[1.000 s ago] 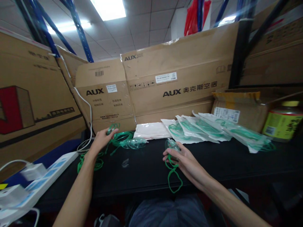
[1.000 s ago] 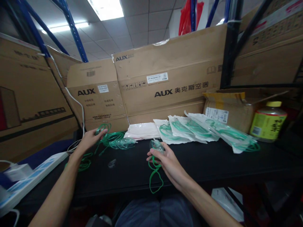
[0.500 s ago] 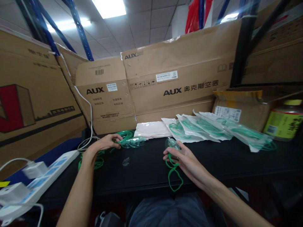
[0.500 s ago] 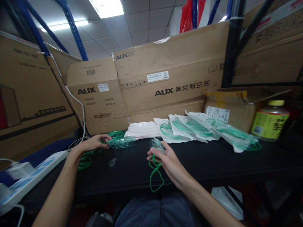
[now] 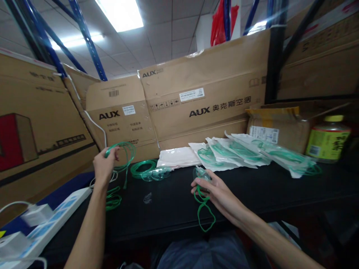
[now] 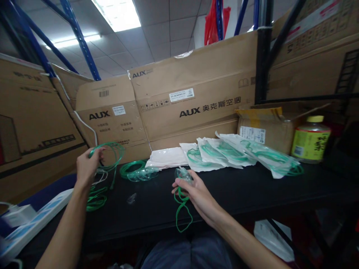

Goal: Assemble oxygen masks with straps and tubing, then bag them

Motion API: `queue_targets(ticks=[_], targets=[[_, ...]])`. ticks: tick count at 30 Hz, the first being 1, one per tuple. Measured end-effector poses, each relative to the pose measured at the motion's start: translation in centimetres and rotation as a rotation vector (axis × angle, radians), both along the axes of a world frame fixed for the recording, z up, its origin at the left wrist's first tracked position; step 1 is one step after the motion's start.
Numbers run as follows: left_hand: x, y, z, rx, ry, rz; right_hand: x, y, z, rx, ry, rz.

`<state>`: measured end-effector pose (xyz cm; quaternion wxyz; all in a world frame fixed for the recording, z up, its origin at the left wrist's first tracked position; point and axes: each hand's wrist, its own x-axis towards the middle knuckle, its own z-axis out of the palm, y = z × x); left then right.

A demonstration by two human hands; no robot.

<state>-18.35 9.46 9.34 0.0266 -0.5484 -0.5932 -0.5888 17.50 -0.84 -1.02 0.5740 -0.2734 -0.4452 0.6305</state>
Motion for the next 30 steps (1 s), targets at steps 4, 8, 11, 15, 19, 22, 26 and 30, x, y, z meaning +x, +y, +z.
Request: queue_targets(ticks=[4, 8, 11, 15, 19, 22, 26, 30], targets=[[2.4, -1.0, 2.8, 0.108, -0.119, -0.162, 0.0, -0.2, 0.2, 0.007, 0.034, -0.003], [6.5, -3.0, 6.5, 0.187, -0.221, -0.394, 0.1, -0.2, -0.1, 0.028, 0.067, -0.011], [10.5, -5.4, 8.2, 0.172, -0.307, -0.594, 0.2, -0.1, -0.1, 0.031, 0.081, -0.01], [15.3, -7.1, 5.7, 0.099, -0.411, -0.71, 0.8, -0.4, 0.3, 0.056, 0.021, 0.011], [17.3, -7.0, -1.3, -0.269, -0.559, -0.833, 1.9, -1.2, 0.9, 0.163, -0.19, 0.045], [16.6, -7.3, -6.0, -0.472, -0.579, -0.819, 3.2, -1.7, 0.8, 0.245, -0.454, -0.018], [13.9, -9.2, -8.3, -0.642, -0.189, -0.706, 4.6, -1.8, 0.0, 0.401, -0.737, -0.092], [11.5, -11.5, -7.8, -0.696, 0.348, -0.43, 4.8, -1.4, -0.1, 0.539, -0.838, -0.116]])
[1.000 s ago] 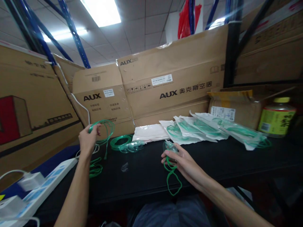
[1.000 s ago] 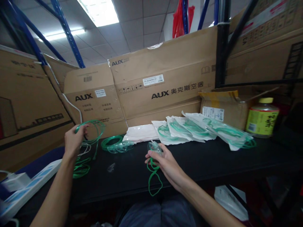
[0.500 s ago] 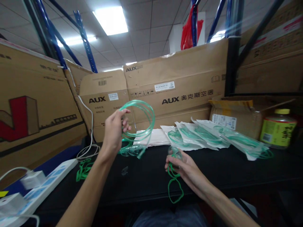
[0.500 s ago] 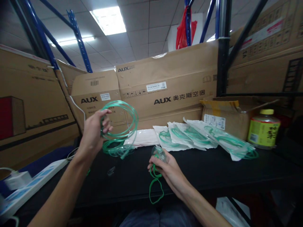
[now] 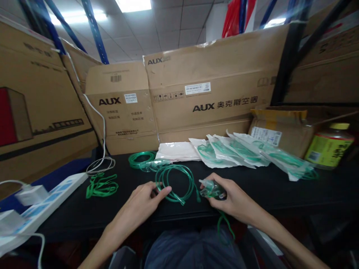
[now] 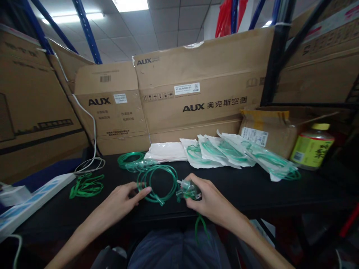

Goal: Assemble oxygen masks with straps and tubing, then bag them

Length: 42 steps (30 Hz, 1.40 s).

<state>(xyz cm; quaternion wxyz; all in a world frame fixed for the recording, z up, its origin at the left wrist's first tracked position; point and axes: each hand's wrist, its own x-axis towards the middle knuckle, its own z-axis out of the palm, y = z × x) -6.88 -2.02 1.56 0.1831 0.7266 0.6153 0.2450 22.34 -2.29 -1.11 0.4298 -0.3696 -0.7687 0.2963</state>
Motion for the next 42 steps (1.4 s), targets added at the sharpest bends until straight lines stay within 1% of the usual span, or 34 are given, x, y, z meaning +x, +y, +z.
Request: queue_targets(ticks=[3, 5, 6, 7, 9, 11, 12, 13, 15, 19, 22, 25, 28, 31, 33, 35, 37, 39, 42], targets=[[-1.1, -0.9, 0.2, 0.037, 0.16, 0.054, -0.2, 0.6, 0.5, 0.068, -0.075, 0.017], [-1.6, -1.1, 0.1, 0.139, 0.2, 0.051, -0.3, 0.9, 0.7, 0.06, -0.142, 0.054], [-1.8, -1.2, 0.0, 0.206, 0.203, 0.014, -0.3, 1.0, 0.7, 0.04, -0.177, 0.075], [-1.9, -1.3, 0.0, 0.267, 0.198, -0.053, -0.3, 1.1, 0.7, 0.019, -0.208, 0.092], [-1.8, -1.6, 0.0, 0.332, 0.178, -0.249, -0.3, 1.3, 0.5, -0.005, -0.242, 0.115], [-1.2, -1.9, 0.0, 0.316, 0.175, -0.437, -0.4, 1.5, 0.2, 0.009, -0.243, 0.126], [-0.9, -2.0, 0.0, 0.298, 0.181, -0.494, -0.5, 1.6, 0.1, 0.022, -0.24, 0.13], [-0.5, -2.0, -0.1, 0.281, 0.187, -0.52, -0.5, 1.6, -0.1, 0.035, -0.237, 0.133], [0.1, -1.9, -0.5, 0.262, 0.183, -0.516, -0.7, 1.7, -0.2, 0.05, -0.233, 0.13], [0.6, -1.6, -1.7, 0.238, 0.1, -0.449, -0.7, 1.2, -0.4, 0.07, -0.254, 0.136], [1.0, -1.7, -2.7, 0.256, 0.023, -0.388, -0.8, 0.3, -0.5, 0.086, -0.263, 0.138], [1.8, -1.9, -3.6, 0.302, -0.063, -0.296, -1.6, -0.8, -0.9, 0.102, -0.239, 0.137], [2.9, -1.9, -3.8, 0.298, -0.146, -0.236, -3.0, -1.4, -1.6, 0.132, -0.179, 0.159], [3.6, -2.1, -3.2, 0.238, -0.185, -0.272, -4.6, -1.4, -2.6, 0.169, -0.114, 0.162], [3.8, -2.4, -2.6, 0.19, -0.17, -0.323, -5.3, -1.3, -3.0, 0.198, -0.088, 0.119], [3.6, -2.6, -2.2, 0.156, -0.128, -0.37, -5.6, -1.3, -3.2, 0.223, -0.074, 0.069], [3.2, -2.8, -2.1, 0.145, -0.076, -0.399, -5.7, -1.4, -2.9, 0.217, -0.065, 0.066], [3.0, -2.8, -2.1, 0.152, -0.025, -0.41, -5.5, -1.6, -2.4, 0.159, -0.055, 0.106], [2.8, -2.8, -2.0, 0.17, 0.023, -0.436, -4.9, -1.5, -1.4, -0.03, 0.008, 0.122]])
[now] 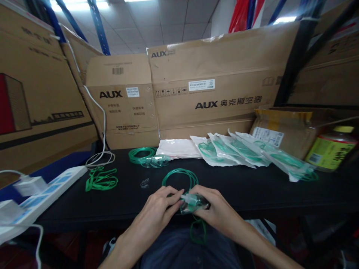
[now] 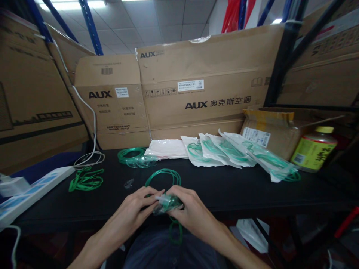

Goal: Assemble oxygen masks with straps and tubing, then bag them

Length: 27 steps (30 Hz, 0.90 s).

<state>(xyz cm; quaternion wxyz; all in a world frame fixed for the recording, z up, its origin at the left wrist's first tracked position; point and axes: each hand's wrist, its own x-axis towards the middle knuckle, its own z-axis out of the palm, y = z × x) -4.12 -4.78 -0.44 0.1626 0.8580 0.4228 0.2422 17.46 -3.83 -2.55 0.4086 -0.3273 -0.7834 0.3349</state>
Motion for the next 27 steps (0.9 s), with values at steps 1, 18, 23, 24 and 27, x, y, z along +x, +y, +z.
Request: queue_targets(ticks=[1, 18, 23, 24, 27], targets=[[0.0, 0.0, 0.1, 0.006, 0.017, -0.02, 0.2, 0.1, 0.3, -0.087, 0.049, -0.013], [-2.2, 1.8, 1.1, 0.028, 0.071, -0.183, -0.2, 3.5, 2.4, -0.595, 0.51, 0.259], [-1.8, 2.5, 0.7, -0.003, -0.097, -0.081, 0.2, 3.7, 1.3, -0.643, 0.571, 0.263], [-1.7, 2.7, 0.6, 0.002, -0.123, -0.057, 0.3, 3.7, 1.3, -0.65, 0.575, 0.261], [-1.7, 3.3, 0.5, 0.009, -0.18, -0.018, 0.2, 3.7, 1.3, -0.647, 0.566, 0.253]])
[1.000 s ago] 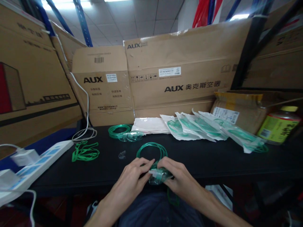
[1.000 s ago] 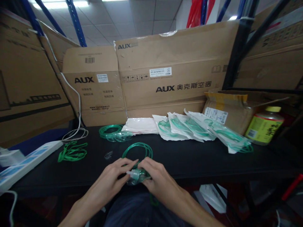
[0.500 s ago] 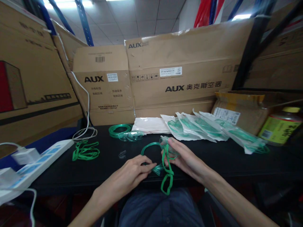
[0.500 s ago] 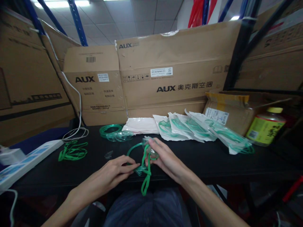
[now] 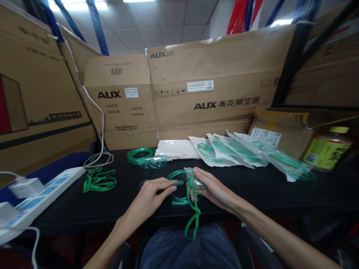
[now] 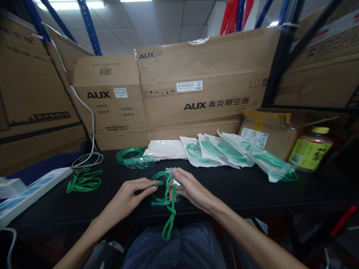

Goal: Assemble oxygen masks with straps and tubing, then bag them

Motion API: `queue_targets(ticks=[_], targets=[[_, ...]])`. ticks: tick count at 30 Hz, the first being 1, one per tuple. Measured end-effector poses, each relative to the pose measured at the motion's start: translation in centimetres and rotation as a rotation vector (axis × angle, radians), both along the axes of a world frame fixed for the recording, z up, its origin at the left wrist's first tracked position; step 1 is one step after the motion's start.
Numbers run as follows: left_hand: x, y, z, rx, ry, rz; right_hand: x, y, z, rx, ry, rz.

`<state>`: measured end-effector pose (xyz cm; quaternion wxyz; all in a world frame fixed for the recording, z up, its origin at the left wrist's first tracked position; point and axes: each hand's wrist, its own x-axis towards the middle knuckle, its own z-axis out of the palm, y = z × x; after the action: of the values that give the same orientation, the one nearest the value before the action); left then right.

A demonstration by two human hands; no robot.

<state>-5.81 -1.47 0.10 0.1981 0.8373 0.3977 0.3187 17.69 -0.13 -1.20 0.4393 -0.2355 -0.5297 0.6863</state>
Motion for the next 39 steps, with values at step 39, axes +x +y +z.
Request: queue_targets(ticks=[39], targets=[[1.1, 1.2, 0.7, 0.229, 0.091, -0.068, 0.2, -0.2, -0.5, 0.259, -0.311, -0.061]])
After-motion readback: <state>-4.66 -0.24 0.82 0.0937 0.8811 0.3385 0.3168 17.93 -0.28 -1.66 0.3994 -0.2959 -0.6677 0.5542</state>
